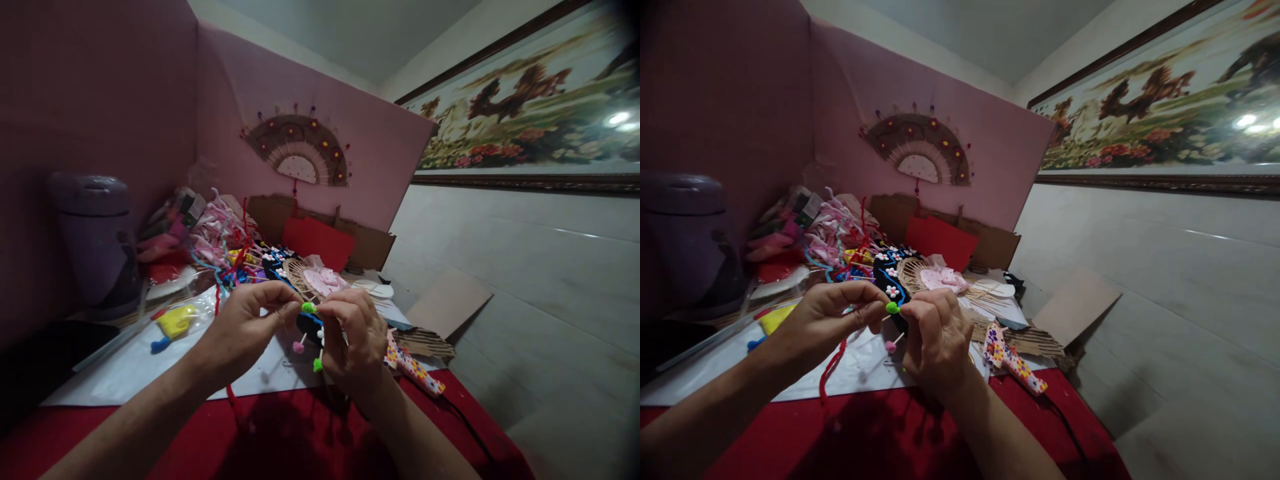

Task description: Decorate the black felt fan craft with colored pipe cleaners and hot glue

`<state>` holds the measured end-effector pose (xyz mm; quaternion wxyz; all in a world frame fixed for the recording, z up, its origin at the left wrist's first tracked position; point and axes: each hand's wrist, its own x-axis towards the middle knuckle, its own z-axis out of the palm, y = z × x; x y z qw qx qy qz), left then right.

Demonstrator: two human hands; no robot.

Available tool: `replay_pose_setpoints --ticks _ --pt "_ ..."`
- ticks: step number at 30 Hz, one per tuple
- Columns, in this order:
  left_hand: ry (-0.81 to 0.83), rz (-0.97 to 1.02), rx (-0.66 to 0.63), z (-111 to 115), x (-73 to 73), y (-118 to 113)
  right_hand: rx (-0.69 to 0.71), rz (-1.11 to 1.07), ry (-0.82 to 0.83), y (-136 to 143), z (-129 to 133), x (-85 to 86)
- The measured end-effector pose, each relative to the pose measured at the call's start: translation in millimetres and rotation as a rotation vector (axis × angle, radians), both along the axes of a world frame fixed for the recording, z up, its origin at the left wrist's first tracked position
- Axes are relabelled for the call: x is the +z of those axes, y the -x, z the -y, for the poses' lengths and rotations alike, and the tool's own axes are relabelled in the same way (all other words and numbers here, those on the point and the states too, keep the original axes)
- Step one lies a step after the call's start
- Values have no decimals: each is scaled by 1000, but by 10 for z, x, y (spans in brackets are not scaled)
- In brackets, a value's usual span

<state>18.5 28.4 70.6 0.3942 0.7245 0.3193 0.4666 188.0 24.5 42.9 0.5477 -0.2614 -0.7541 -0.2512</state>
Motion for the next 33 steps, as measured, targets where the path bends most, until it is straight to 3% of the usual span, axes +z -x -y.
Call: replay_pose_setpoints --ticks 4,8,19,27,30,33 --pt "196 164 -106 6 -14 -55 -33 -20 -15 16 16 -6" --pt "213 223 -83 10 -16 -61 -35 1 17 22 16 -35" --pt "-85 33 76 38 -30 -45 -12 89 57 12 6 -45" --pt "-327 -243 286 4 -48 -16 -137 165 78 -3 -21 -36" --pt "-401 -328 284 -13 -65 4 -135 191 58 -12 -35 -27" --pt "-373 -344 175 -1 -33 34 -37 178 61 -17 -26 -8"
